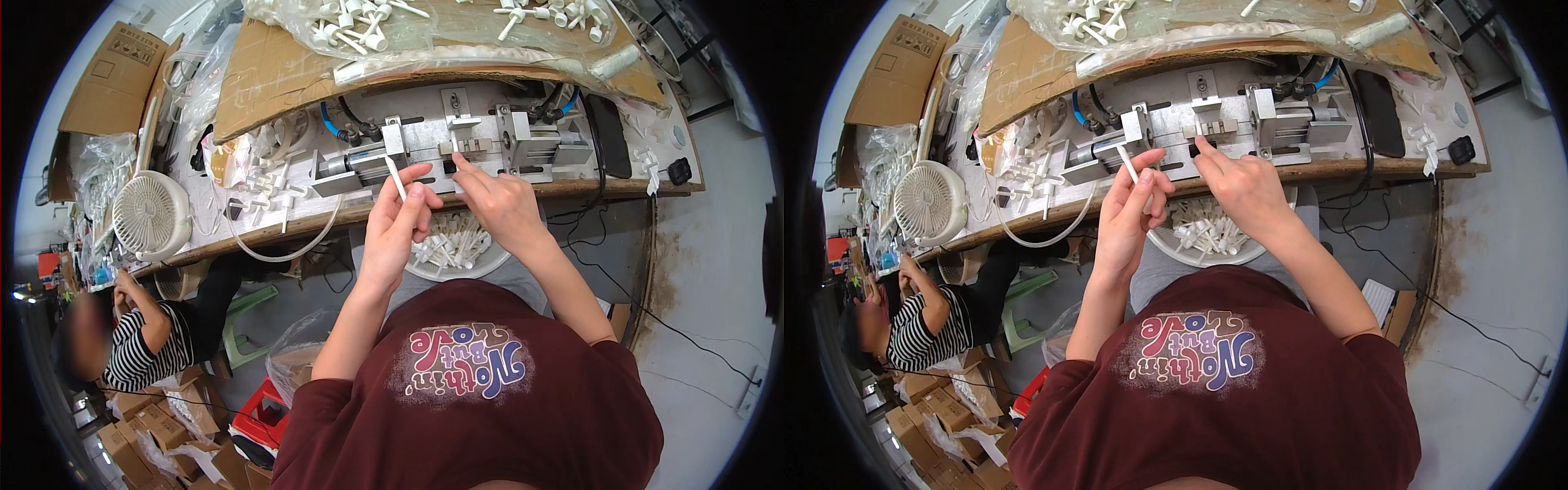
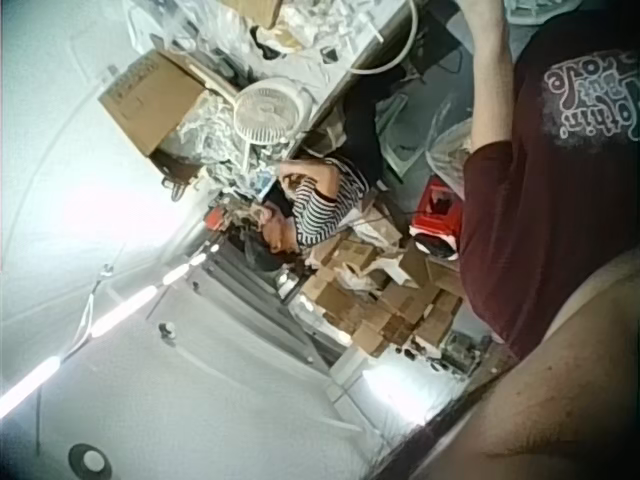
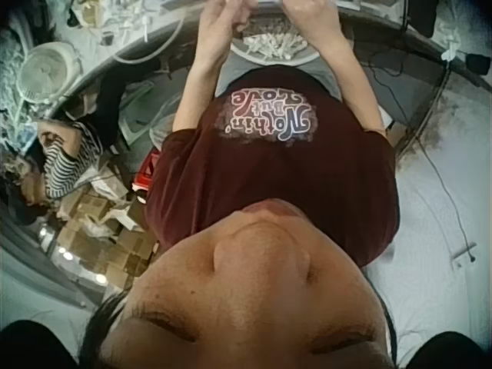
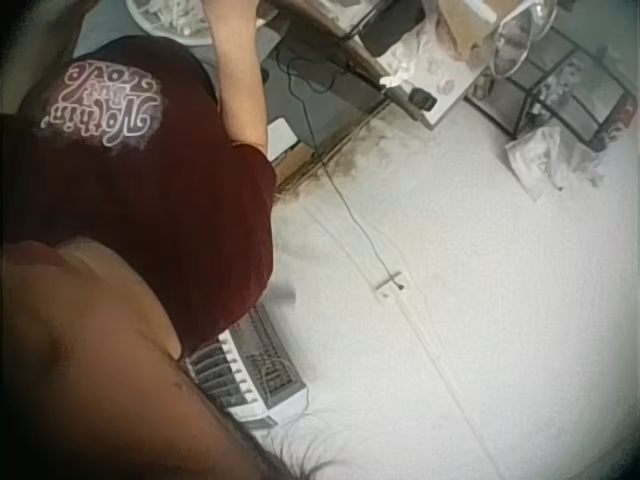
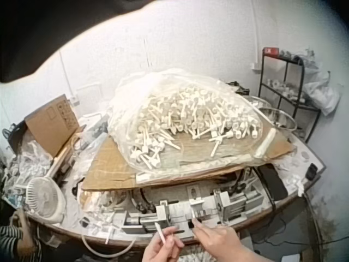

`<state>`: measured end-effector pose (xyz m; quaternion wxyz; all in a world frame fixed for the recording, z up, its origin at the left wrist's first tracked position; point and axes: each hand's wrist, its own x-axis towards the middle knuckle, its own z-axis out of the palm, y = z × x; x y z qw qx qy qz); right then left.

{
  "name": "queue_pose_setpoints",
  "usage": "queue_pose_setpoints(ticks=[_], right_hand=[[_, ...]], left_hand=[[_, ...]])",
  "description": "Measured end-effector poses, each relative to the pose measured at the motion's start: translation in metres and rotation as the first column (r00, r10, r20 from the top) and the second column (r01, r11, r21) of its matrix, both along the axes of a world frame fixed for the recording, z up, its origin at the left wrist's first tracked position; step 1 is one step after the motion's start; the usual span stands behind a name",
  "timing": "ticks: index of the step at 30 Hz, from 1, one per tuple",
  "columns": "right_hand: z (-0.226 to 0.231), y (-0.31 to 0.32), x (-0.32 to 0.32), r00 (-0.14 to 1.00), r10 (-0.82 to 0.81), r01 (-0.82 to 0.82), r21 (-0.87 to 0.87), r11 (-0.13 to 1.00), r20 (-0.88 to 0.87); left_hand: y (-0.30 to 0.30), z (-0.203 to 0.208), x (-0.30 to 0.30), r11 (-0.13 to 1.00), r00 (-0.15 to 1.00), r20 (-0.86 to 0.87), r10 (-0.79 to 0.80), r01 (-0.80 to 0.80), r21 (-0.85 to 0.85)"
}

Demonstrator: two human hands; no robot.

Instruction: Assembling small plastic tube components using a specialized pneumatic press machine.

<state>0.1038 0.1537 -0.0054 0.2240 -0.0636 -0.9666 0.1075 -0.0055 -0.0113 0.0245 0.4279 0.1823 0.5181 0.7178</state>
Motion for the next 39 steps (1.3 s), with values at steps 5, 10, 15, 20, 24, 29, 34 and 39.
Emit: queue_pose_setpoints(ticks=[5, 10, 15, 20, 24, 29, 34, 39], right_hand=[[0.009, 0.001, -0.011, 0.999, 0.019, -0.019, 0.014, 1.0, -0.027], [0.008, 0.002, -0.014, 1.0, 0.014, -0.014, 0.016, 1.0, -0.023], [0.056, 0.014, -0.036, 0.995, 0.101, -0.096, -0.199, 0.975, 0.014], [0.112, 0.055, -0.125, 0.935, 0.01, -0.098, -0.229, 0.968, -0.354], [0.122, 0.066, -0.222, 0.996, -0.072, 0.065, -0.107, 0.992, -0.06], [0.107, 0.073, -0.293, 0.952, -0.291, 0.293, -0.009, 0.956, 0.094], [0.11, 0.062, -0.304, 0.936, -0.327, 0.329, 0.008, 0.944, 0.127], [0.108, 0.074, -0.29, 0.945, -0.26, 0.269, -0.017, 0.963, 0.198]], left_hand=[[-0.002, 0.005, 0.006, 0.998, 1.0, -0.002, -0.009, 0.009, 0.063], [-0.005, 0.011, 0.005, 0.996, 0.985, -0.172, 0.002, 0.013, 0.086], [-0.02, 0.025, 0.006, 0.99, 0.947, -0.29, 0.139, -0.134, 0.035], [-0.027, 0.018, 0.003, 0.983, 0.817, -0.548, 0.179, -0.163, 0.079], [-0.039, 0.018, 0.01, 0.971, 0.755, -0.62, 0.211, -0.237, 0.042], [-0.041, 0.008, 0.015, 0.976, 0.711, -0.681, 0.177, -0.216, 0.028], [-0.048, -0.003, 0.015, 0.976, 0.729, -0.667, 0.153, -0.217, -0.013], [-0.04, -0.007, 0.016, 0.984, 0.738, -0.663, 0.129, -0.179, -0.008]])
